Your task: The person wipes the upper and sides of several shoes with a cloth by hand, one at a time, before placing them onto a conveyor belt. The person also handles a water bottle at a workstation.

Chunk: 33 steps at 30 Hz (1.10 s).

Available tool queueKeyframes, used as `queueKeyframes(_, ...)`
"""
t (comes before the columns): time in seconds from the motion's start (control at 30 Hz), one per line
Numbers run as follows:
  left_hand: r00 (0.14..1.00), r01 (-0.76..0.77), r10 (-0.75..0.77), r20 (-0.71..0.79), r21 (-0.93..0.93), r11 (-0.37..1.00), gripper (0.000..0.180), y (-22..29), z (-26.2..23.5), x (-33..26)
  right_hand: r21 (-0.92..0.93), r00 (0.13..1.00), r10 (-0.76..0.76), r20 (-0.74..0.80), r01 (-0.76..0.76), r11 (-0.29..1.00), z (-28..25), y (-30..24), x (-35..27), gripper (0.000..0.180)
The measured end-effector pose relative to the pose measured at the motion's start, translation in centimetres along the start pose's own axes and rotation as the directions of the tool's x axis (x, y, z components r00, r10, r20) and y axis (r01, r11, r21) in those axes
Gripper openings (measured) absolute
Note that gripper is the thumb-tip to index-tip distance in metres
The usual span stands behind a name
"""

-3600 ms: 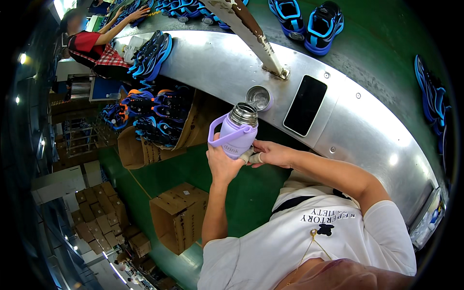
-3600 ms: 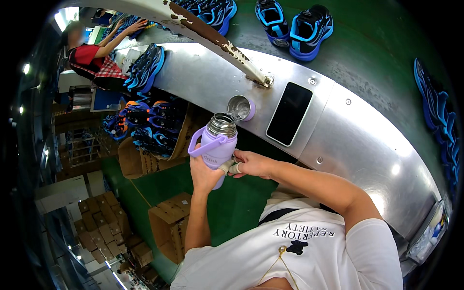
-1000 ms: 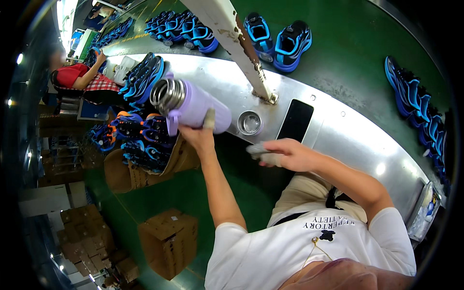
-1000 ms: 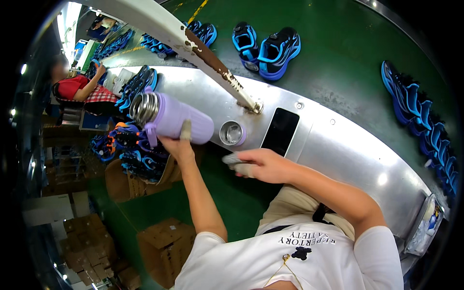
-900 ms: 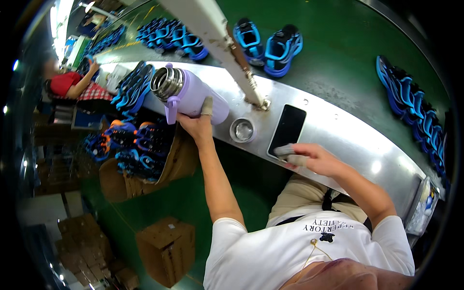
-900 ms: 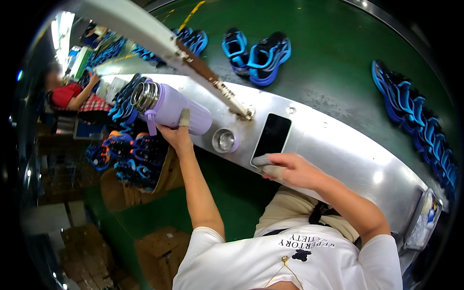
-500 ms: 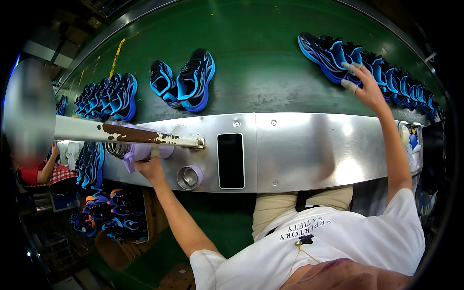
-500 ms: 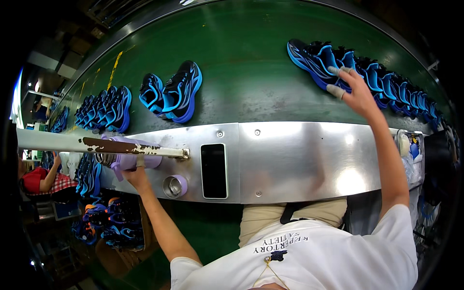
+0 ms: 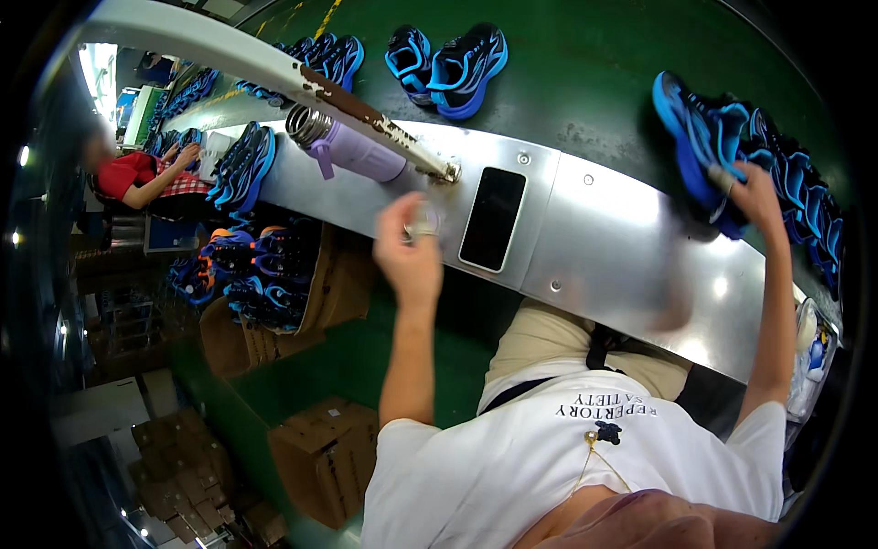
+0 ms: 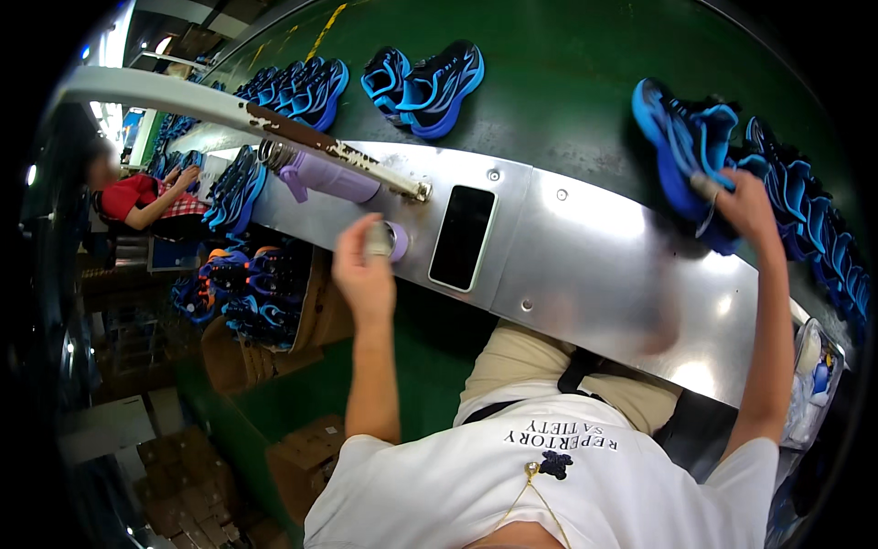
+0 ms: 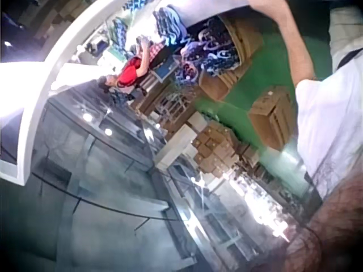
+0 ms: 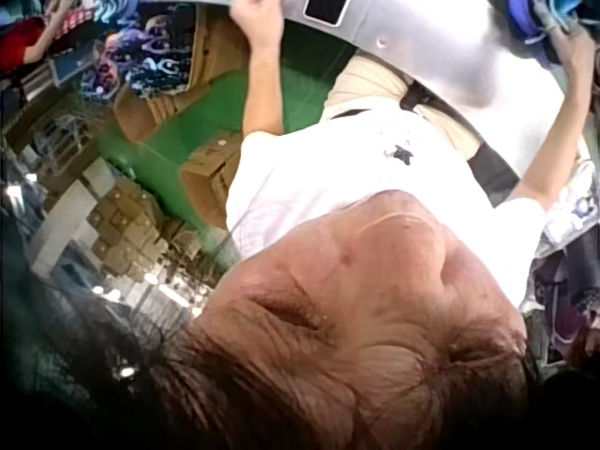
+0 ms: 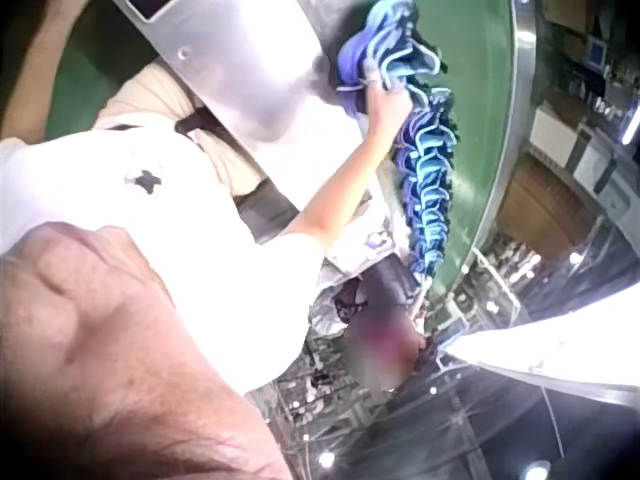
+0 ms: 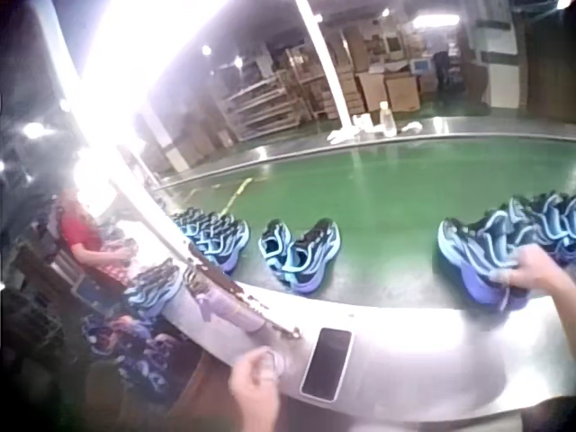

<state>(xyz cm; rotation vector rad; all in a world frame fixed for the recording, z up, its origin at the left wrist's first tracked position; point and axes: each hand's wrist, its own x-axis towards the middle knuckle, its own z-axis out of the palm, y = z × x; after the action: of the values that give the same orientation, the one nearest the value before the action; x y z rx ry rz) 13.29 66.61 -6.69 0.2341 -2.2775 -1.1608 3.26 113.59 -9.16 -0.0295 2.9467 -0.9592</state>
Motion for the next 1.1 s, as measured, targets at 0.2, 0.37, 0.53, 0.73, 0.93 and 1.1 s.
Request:
queueKeyframes(0.2,0.805,0.264,-0.044,0.592,-0.291,0.92,0.081,8.2,12.7,-9.8,-0.143,0.991,-0.124,0.048,0.129,0.981,5.8,-7.9,-14.4,0.034)
queueKeyframes(0.37,0.824,-0.289,0.319,0.469,-0.137,0.948,0.06,5.8,15.5,-9.5,0.287,0.948,-0.278,0.157,0.226,0.931,5.2,-10.2,-18.3,0.045)
queueKeyframes(0.53,0.788,-0.264,0.235,0.569,-0.033,0.964,0.059,9.1,12.0,-7.5,0.372,0.993,-0.08,0.086,0.043,0.927,0.7,-7.7,-19.4,0.055)
queueKeyframes(0.73,0.667,-0.497,0.475,0.575,-0.132,0.858,0.042,8.9,15.1,-7.1,-0.02,0.927,-0.331,-0.177,0.333,0.943,5.8,-5.1,-13.9,0.041)
queueKeyframes(0.93,0.697,-0.448,0.374,0.612,-0.035,0.893,0.049,10.8,13.3,-8.3,0.206,0.969,-0.184,-0.165,0.216,0.954,5.2,-6.3,-14.1,0.041)
queueKeyframes(1.1,0.554,-0.58,0.48,0.681,-0.098,0.809,0.056,9.2,11.3,-10.0,-0.096,0.91,-0.387,-0.15,0.377,0.921,5.3,-6.2,-17.3,0.046)
